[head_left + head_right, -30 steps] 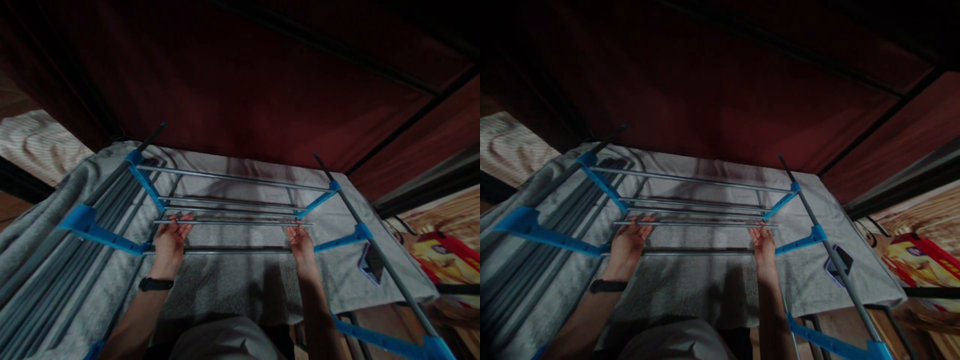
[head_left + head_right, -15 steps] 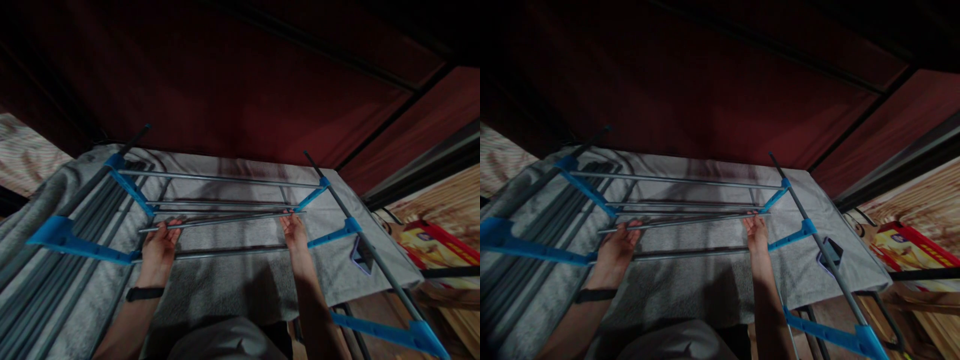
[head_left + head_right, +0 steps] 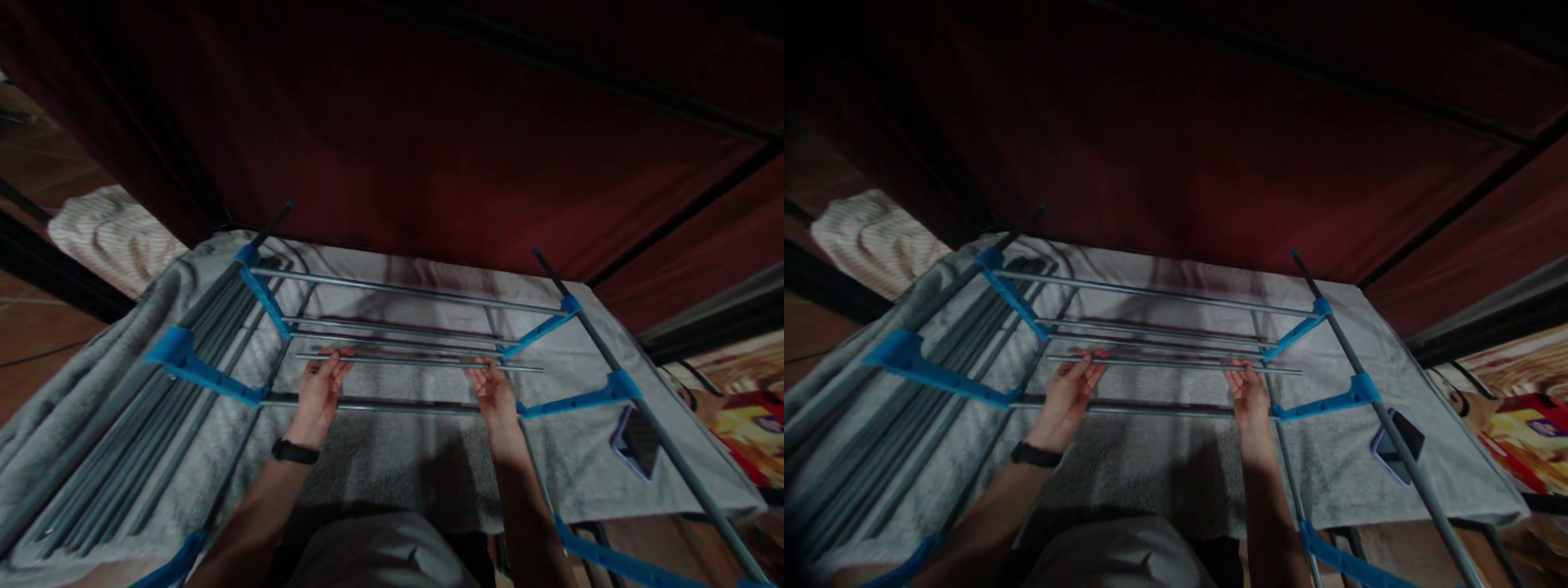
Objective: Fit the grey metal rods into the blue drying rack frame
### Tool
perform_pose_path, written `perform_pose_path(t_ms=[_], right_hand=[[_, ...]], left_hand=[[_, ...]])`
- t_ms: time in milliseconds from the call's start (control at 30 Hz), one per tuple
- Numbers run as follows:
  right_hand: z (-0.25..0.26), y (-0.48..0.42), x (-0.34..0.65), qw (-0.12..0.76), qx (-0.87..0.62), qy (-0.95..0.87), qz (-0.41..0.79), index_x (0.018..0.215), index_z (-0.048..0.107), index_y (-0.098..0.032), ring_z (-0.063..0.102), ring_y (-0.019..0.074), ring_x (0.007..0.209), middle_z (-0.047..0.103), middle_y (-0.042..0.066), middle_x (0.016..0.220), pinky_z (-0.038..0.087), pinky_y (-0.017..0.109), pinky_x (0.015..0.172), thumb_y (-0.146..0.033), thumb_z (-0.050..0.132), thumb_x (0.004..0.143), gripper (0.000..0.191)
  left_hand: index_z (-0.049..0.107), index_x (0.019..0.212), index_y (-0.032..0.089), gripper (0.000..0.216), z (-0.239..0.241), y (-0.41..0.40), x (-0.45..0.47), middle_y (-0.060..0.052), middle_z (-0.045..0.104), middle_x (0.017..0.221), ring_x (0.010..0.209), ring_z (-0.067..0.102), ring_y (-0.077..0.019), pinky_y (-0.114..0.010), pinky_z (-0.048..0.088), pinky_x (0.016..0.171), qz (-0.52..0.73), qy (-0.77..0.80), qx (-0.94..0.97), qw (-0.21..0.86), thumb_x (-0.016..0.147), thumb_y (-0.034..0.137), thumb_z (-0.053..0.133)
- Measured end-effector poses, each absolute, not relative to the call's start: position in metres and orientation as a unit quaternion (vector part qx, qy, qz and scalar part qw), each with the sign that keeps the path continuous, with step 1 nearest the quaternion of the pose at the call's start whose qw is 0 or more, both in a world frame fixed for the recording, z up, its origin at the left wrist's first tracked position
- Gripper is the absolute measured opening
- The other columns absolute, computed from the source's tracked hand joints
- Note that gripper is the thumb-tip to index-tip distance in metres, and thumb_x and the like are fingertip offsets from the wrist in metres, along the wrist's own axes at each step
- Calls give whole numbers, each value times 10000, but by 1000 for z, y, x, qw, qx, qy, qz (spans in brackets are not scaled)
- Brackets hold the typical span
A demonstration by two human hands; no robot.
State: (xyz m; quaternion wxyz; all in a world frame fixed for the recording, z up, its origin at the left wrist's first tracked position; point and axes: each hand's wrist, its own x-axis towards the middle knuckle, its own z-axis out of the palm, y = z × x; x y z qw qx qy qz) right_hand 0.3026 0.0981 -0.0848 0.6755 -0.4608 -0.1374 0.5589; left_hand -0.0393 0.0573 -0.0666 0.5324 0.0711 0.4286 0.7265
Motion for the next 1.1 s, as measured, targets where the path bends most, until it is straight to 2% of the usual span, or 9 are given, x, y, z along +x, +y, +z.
perform_pose_path(t_ms=[100,267,400,533,700,833,900,967,1100], right_hand=[[-94,92,291,671,-455,-147,566,854,706,-227,748,140,869,778,3,891,616,302,924,-235,759,827,60],[-103,88,281,653,-452,-160,586,888,714,-231,741,159,955,778,14,967,591,374,1020,-275,773,829,94],[-106,89,289,642,-444,-168,603,929,714,-231,731,149,1013,773,15,1028,564,375,1070,-271,760,848,101],[-108,91,300,647,-450,-159,594,934,707,-231,729,142,996,765,10,1012,568,387,1072,-249,740,869,76],[-109,90,302,643,-449,-147,603,911,706,-221,731,137,996,761,17,1022,553,382,1095,-238,726,880,41],[-109,88,300,651,-443,-148,598,904,704,-231,738,155,1005,768,15,998,549,413,1107,-238,733,874,42],[-110,88,299,651,-442,-148,600,906,705,-232,742,159,1003,771,17,989,554,417,1102,-234,727,876,37],[-109,89,297,645,-444,-147,604,916,708,-228,748,163,992,774,23,978,559,425,1094,-224,719,876,42],[-108,89,286,635,-439,-147,619,927,716,-219,753,161,971,779,25,963,564,419,1080,-215,715,870,57]], left_hand=[[679,821,169,247,-70,54,-22,-61,781,913,886,746,-177,-294,590,817,710,414,97,562,688,191,886],[684,902,167,349,-73,49,-9,-71,764,969,786,708,-159,-331,574,803,689,432,141,565,674,312,903],[625,1061,215,405,-73,47,-16,3,679,880,814,694,-156,-304,555,771,712,499,166,465,749,361,837],[553,1281,265,449,-73,47,-29,-39,673,1069,914,671,-171,-315,554,775,704,581,260,315,869,339,713],[684,1057,218,160,-66,43,-36,-100,710,1087,1095,644,-255,-447,509,985,527,631,551,143,993,294,558],[706,1040,227,148,-60,36,-35,-93,728,1104,1321,552,-329,-634,244,1211,380,640,667,22,998,298,583],[701,1098,234,157,-60,36,-34,-92,722,1147,1377,515,-331,-646,143,1246,337,618,710,7,985,289,608],[687,1160,236,201,-64,36,-32,-91,715,1142,1328,555,-310,-621,150,1253,301,592,747,18,990,237,580],[656,1256,237,389,-73,38,-27,-79,700,1116,1116,631,-252,-516,313,1188,222,570,790,39,985,74,429]])
